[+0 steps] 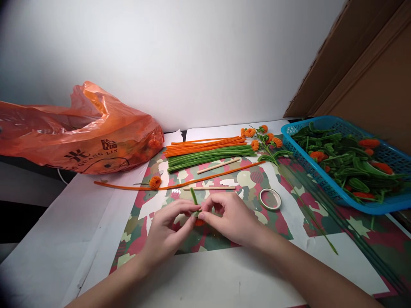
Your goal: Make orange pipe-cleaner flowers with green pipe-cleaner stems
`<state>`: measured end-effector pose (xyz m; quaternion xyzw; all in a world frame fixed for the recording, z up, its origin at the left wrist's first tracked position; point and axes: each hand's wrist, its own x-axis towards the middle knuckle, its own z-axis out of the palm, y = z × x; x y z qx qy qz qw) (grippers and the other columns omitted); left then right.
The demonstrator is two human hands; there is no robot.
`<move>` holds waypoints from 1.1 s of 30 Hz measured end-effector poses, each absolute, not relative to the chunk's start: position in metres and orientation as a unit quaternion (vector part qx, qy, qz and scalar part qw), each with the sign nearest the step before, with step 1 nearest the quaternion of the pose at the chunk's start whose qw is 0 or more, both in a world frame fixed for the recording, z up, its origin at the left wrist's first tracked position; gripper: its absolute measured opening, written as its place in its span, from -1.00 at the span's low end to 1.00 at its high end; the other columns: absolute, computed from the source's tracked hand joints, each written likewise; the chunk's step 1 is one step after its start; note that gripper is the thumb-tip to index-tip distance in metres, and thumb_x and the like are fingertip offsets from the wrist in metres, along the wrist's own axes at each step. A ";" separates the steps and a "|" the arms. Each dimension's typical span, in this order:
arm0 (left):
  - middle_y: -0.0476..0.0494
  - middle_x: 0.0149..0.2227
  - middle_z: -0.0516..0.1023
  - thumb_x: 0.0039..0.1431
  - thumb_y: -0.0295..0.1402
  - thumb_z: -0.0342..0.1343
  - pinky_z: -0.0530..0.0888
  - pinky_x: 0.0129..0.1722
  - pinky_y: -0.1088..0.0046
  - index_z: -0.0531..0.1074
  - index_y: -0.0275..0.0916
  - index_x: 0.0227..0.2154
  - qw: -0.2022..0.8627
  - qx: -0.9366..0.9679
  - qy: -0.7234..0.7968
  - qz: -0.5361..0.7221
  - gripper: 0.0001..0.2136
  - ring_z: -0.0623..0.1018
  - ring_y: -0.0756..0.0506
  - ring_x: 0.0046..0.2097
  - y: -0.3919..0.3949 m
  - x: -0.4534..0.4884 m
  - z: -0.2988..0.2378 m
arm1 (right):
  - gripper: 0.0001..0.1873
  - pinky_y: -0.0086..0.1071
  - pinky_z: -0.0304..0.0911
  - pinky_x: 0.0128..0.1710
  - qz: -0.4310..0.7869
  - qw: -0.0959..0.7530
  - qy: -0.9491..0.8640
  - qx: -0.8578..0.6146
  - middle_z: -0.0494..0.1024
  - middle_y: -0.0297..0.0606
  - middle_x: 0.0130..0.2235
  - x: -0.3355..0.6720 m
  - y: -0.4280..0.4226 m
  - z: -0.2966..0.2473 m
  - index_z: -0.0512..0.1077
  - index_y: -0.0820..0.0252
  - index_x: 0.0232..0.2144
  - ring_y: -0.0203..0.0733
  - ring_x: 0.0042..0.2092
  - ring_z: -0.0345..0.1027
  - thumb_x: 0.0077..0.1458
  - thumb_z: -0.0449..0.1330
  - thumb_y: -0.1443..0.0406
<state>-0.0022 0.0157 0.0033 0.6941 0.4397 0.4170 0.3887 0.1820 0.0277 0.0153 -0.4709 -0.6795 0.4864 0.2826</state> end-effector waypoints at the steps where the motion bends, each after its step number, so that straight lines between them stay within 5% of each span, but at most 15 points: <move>1: -0.17 -0.33 0.59 0.07 -0.48 0.11 0.49 -0.36 0.44 0.55 -0.24 -0.33 0.428 0.676 0.441 0.407 -0.86 0.54 -0.08 -0.32 0.017 -0.002 0.004 | -0.88 -0.32 0.22 -0.22 0.447 0.291 -0.714 -0.455 0.48 -0.31 -0.41 0.183 0.028 0.017 0.42 0.15 -0.47 -0.19 -0.30 0.33 0.10 0.19 0.27; 4: -0.18 -0.31 0.58 0.06 -0.41 0.14 0.48 -0.39 0.46 0.55 -0.26 -0.32 0.529 0.615 0.442 0.382 -0.86 0.52 -0.07 -0.35 0.019 -0.004 0.003 | -0.88 -0.23 0.14 -0.03 0.378 0.288 -0.775 -0.416 0.50 -0.30 -0.37 0.187 0.030 0.020 0.40 0.12 -0.46 -0.16 -0.21 0.33 0.14 0.15 0.32; 11: -0.16 -0.33 0.58 0.06 -0.31 0.20 0.52 -0.31 0.41 0.56 -0.26 -0.33 0.596 0.562 0.451 0.354 -0.85 0.55 -0.11 -0.29 0.020 -0.003 0.000 | -0.83 -0.32 0.15 -0.18 0.350 0.229 -0.807 -0.416 0.47 -0.36 -0.46 0.189 0.032 0.022 0.38 0.13 -0.48 -0.23 -0.33 0.29 0.16 0.11 0.35; 24: -0.12 -0.39 0.61 0.05 -0.44 0.18 0.52 -0.36 0.47 0.53 -0.25 -0.43 0.520 0.630 0.467 0.339 -0.96 0.58 -0.08 -0.35 0.016 -0.004 -0.008 | -0.86 -0.40 0.13 -0.35 0.364 0.189 -0.805 -0.428 0.50 -0.35 -0.47 0.190 0.033 0.019 0.39 0.15 -0.50 -0.22 -0.34 0.32 0.08 0.13 0.40; 33: -0.06 -0.45 0.56 0.04 -0.51 0.14 0.46 -0.45 0.54 0.42 -0.24 -0.48 0.461 0.689 0.462 0.317 -0.94 0.54 -0.02 -0.41 0.015 -0.007 -0.010 | -0.86 -0.28 0.14 -0.12 0.352 0.165 -0.813 -0.434 0.54 -0.36 -0.42 0.193 0.032 0.017 0.42 0.13 -0.48 -0.18 -0.26 0.36 0.12 0.14 0.36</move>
